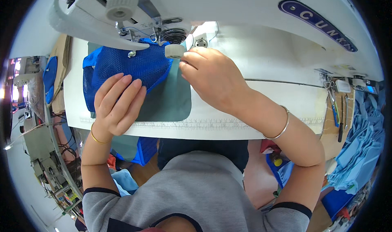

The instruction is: Sewing blue mesh pockets onto a green fabric base using an industrial sewing machine.

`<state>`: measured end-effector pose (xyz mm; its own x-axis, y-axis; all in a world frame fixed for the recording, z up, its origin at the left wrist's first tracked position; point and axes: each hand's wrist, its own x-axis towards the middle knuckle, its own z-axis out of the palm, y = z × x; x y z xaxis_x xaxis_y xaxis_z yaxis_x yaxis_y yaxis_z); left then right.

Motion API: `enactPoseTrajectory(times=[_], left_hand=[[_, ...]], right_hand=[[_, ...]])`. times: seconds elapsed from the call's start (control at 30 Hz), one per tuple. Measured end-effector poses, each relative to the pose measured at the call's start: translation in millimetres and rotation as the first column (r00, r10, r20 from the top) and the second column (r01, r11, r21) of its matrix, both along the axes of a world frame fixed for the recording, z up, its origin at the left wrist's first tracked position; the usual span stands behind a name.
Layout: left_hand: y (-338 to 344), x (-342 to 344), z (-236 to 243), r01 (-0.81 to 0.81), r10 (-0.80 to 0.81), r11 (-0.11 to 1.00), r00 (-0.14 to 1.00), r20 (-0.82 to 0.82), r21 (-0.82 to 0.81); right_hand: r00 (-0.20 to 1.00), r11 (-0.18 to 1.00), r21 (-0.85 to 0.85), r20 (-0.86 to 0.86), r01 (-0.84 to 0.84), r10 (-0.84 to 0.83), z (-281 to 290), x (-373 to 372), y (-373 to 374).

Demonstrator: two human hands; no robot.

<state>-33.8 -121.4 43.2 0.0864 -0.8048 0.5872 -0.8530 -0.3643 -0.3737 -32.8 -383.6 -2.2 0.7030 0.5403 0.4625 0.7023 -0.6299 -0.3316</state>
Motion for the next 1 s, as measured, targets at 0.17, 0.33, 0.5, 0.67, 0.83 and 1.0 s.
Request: enactPoseTrajectory(times=[0.17, 0.33, 0.5, 0.67, 0.83, 1.0], left_hand=[[2.1, -2.9, 3.9, -0.123, 0.117, 0.992, 0.986, -0.119, -0.043], [-4.7, 4.5, 2.0, -0.18, 0.146, 0.969, 0.97, -0.193, -0.172], [-6.9, 3.3, 1.5, -0.275, 0.208, 0.931, 0.941, -0.268, -0.242], [-4.1, 0.2, 3.2, -0.191, 0.113, 0.962, 0.928, -0.356, -0.193], [-8.1, 1.2, 1.5, -0.243, 0.144, 0.948, 0.902, -0.408, -0.204], [-7.4, -4.9, 6.5, -0.288, 0.185, 0.943, 0.87, -0.457, -0.166]], right_hand=[[1.0, 0.989, 0.151, 0.004, -0.006, 0.005, 2.5, -2.3, 9.2], [0.994, 0.939, 0.334, 0.099, -0.085, 0.055, 4.6, 1.4, 22.8], [0.978, 0.872, 0.476, 0.206, -0.116, 0.019, -1.8, 6.7, 33.8], [0.97, 0.855, 0.484, 0.226, -0.189, 0.086, -8.9, 7.6, 34.9], [0.965, 0.852, 0.486, 0.252, -0.194, 0.076, -9.2, 6.8, 36.4], [0.974, 0.831, 0.534, 0.222, -0.156, 0.04, -6.4, 5.6, 39.6]])
